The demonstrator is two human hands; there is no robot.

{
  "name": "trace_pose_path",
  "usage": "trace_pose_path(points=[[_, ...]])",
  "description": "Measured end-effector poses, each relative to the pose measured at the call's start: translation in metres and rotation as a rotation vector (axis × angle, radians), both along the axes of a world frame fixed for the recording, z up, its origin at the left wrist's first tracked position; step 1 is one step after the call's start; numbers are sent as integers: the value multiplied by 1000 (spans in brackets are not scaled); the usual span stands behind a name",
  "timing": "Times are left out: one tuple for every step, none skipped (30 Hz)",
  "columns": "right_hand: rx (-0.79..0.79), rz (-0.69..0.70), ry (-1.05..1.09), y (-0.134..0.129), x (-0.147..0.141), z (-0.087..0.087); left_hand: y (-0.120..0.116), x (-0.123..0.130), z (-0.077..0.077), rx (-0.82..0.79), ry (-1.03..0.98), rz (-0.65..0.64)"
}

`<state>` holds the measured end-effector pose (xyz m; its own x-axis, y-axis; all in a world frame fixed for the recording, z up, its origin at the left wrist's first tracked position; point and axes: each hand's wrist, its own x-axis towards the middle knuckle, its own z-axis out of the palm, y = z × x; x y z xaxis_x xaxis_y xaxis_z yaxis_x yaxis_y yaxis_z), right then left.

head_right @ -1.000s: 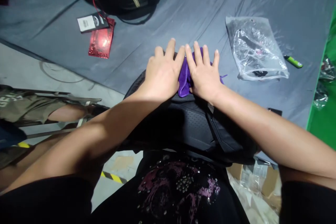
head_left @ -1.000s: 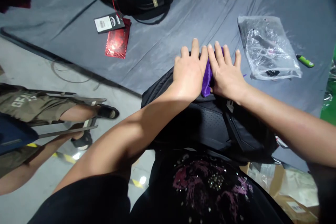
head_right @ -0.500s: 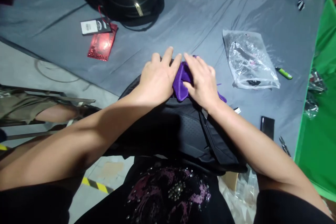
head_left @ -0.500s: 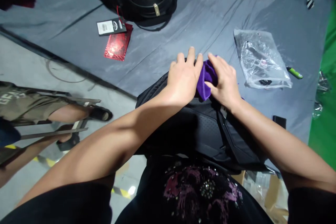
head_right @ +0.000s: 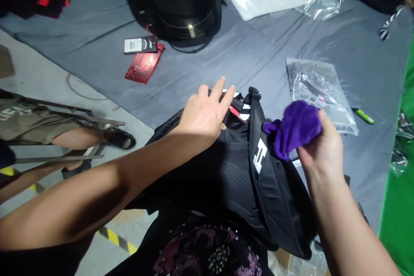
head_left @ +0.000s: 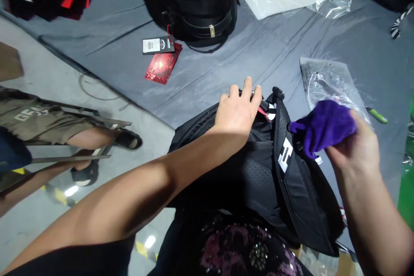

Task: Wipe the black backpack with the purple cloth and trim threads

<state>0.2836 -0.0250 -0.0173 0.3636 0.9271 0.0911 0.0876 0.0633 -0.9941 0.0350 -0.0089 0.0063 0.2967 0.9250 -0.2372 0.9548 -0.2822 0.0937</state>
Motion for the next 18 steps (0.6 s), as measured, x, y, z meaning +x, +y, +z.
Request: trace_pose_path(points=[[-20, -2, 27, -8, -14, 6, 0, 0, 0, 0, 3, -1], [-30, 23, 11, -16, -29, 11, 0, 0, 0, -1, 6, -3], [-18, 84, -64, -22, -43, 15, 0, 0, 0, -3, 11, -2], [13, 200, -201, -27, -56, 18, 0, 0, 0, -2, 13, 1], [51, 360, -381, -29, -66, 19, 0, 1, 0, 3, 12, 8], [87, 547, -588, -30, -74, 19, 0, 1, -1, 15, 6, 17], [119, 741, -803, -29, -79, 19, -1, 1, -1, 28, -2, 27], [151, 915, -999, -26, -82, 18, 0, 1, -2, 39, -11, 35], [182, 1049, -1155, -23, -83, 18, 0, 2, -3, 47, -18, 39], [208, 1135, -1264, -19, -84, 17, 0, 2, -4, 50, -21, 39], [231, 1183, -1327, -15, -83, 16, 0, 2, -5, 48, -20, 37], [251, 1213, -1360, -12, -83, 15, 1, 2, -6, 44, -17, 33], [270, 1232, -1381, -10, -83, 14, 1, 3, -7, 39, -13, 30], [285, 1240, -1407, -8, -83, 13, 2, 3, -7, 36, -11, 30], [291, 1240, -1445, -8, -83, 12, 2, 3, -7, 34, -8, 31], [288, 1234, -1490, -8, -83, 12, 2, 3, -7, 33, -7, 31], [274, 1226, -1535, -9, -84, 12, 2, 3, -7, 32, -6, 31], [250, 1219, -1571, -10, -85, 12, 2, 3, -7, 30, -3, 31]])
